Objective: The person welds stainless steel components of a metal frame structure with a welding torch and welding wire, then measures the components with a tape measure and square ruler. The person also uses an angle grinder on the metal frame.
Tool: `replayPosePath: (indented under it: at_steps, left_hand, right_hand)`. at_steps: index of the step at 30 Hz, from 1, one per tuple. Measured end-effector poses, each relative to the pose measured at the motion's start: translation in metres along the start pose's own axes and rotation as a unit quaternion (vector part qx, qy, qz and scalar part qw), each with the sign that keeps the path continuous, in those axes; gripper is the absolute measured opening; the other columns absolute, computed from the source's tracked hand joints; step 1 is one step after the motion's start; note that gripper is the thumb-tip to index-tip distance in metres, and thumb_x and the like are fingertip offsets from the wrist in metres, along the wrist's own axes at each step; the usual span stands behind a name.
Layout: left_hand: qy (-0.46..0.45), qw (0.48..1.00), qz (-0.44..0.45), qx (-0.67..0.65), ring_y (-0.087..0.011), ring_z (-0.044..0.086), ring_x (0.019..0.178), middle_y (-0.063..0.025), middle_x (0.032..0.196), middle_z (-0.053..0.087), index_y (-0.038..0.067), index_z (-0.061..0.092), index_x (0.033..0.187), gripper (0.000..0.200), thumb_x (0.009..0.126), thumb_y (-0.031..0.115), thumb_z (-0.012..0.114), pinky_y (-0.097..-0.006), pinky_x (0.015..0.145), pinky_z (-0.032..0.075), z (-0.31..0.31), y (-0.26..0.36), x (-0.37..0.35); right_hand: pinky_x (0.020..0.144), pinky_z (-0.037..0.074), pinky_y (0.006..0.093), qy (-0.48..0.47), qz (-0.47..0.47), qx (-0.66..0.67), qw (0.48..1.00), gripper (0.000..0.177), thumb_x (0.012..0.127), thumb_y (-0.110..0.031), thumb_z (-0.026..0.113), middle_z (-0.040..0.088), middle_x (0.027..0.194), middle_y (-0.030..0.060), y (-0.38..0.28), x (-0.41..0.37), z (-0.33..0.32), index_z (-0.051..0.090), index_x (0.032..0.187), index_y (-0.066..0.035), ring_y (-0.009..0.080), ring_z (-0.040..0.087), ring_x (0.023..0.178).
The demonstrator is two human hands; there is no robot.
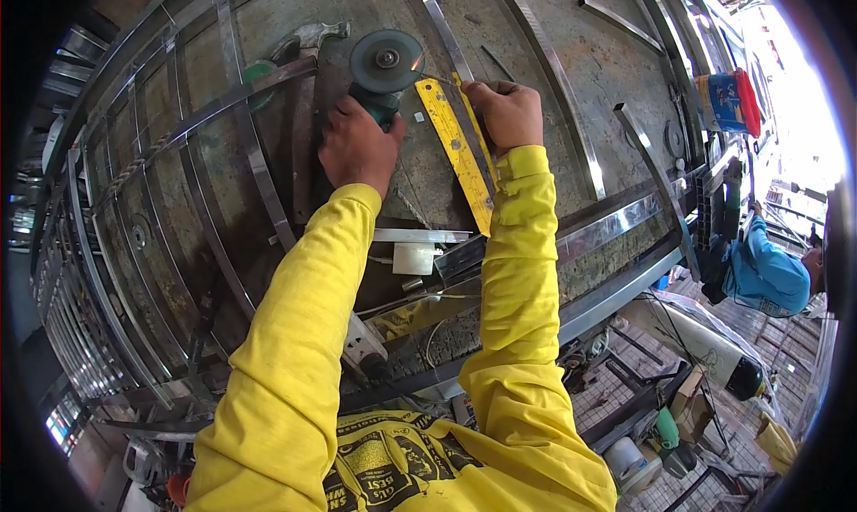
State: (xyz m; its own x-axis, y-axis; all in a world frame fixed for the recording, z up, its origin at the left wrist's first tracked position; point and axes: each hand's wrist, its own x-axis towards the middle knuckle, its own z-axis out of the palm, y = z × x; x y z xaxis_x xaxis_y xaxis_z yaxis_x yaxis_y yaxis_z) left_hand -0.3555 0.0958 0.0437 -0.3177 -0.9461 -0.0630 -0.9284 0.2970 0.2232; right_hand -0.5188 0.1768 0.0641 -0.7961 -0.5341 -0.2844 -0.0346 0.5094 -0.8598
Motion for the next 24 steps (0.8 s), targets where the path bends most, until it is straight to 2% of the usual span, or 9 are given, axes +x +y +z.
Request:
replayPosePath:
  at_steps: [4,7,19,22,24]
  left_hand:
    - [-0.002,1.000,0.003,-0.001,-0.0321,0.068,0.096,-0.0146,0.105,0.062,0.003,0.048,0.108,0.061,0.080,0.051,0.073,-0.0426,0.074,0.059,0.001,-0.001,0.001]
    - [0.002,1.000,0.005,0.000,-0.0323,0.068,0.096,-0.0147,0.104,0.062,0.003,0.048,0.108,0.061,0.079,0.051,0.073,-0.0428,0.074,0.059,0.003,-0.001,0.001]
    - [-0.011,1.000,-0.006,-0.001,-0.0326,0.068,0.098,-0.0157,0.107,0.062,0.002,0.049,0.109,0.061,0.079,0.050,0.074,-0.0432,0.075,0.059,-0.002,0.001,0.001]
    - [-0.013,1.000,-0.005,-0.001,-0.0329,0.068,0.098,-0.0156,0.107,0.062,0.002,0.049,0.110,0.062,0.079,0.050,0.073,-0.0433,0.075,0.059,-0.003,0.001,0.001]
    - [-0.011,1.000,-0.002,0.001,-0.0330,0.068,0.098,-0.0155,0.107,0.062,0.002,0.048,0.110,0.062,0.080,0.050,0.073,-0.0431,0.075,0.059,-0.002,0.001,0.000]
  right_hand:
    - [0.052,0.043,0.0273,0.000,0.014,-0.029,0.999,0.033,0.080,-0.025,0.079,0.064,0.064,0.0047,-0.004,-0.002,-0.002,0.074,0.084,0.008,0.0098,0.054,0.054]
    - [0.058,0.050,0.0326,-0.005,0.034,-0.039,0.999,0.037,0.080,-0.028,0.079,0.069,0.070,0.0161,-0.004,0.001,-0.003,0.076,0.093,0.006,0.0191,0.060,0.055]
    - [0.058,0.049,0.0331,-0.015,0.018,-0.031,0.999,0.037,0.080,-0.030,0.079,0.069,0.069,0.0158,0.002,0.005,-0.003,0.076,0.092,0.005,0.0195,0.060,0.055]
    - [0.055,0.047,0.0291,-0.015,0.025,-0.056,0.998,0.036,0.080,-0.027,0.079,0.067,0.068,0.0075,-0.003,0.003,-0.005,0.074,0.087,0.008,0.0118,0.057,0.055]
    - [0.055,0.047,0.0291,-0.014,0.018,-0.050,0.999,0.037,0.080,-0.028,0.079,0.067,0.068,0.0075,-0.004,0.002,-0.005,0.075,0.087,0.008,0.0117,0.057,0.055]
